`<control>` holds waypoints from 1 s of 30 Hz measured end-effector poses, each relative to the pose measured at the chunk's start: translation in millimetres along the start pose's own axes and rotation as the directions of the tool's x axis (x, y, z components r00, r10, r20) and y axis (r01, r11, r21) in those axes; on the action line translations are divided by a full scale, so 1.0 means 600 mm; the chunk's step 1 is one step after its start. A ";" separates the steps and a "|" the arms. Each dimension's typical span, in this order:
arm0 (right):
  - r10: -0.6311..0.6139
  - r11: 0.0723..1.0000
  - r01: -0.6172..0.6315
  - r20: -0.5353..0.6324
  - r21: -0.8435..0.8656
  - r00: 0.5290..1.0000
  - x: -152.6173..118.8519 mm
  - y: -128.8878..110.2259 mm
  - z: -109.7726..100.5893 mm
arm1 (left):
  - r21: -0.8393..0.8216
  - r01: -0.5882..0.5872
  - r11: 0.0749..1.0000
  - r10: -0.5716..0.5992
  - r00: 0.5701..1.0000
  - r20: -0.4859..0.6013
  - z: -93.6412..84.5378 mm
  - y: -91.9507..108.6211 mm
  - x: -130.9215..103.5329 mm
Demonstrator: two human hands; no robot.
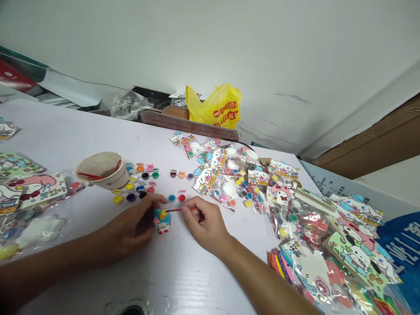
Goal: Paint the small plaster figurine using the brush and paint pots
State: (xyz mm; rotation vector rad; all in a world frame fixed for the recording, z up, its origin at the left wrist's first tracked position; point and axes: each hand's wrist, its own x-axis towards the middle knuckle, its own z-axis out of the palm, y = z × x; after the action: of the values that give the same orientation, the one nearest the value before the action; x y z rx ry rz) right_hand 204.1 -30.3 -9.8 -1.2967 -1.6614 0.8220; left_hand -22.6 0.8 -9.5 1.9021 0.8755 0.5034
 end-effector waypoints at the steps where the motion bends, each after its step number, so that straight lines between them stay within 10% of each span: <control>1: -0.001 1.000 0.001 0.001 0.005 1.000 0.000 -0.001 0.000 | 0.006 0.006 1.000 -0.006 1.000 0.009 0.000 -0.001 0.000; 30: -0.017 1.000 0.017 0.018 0.000 1.000 -0.001 0.003 0.000 | 0.106 -0.028 0.994 0.025 0.999 0.031 -0.005 0.016 0.007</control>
State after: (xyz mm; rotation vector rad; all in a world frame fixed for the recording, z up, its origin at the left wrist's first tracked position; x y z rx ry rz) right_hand 205.0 -30.6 -11.8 -1.2768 -1.6843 0.8253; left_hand -18.4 2.9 0.7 2.0153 0.8745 0.4511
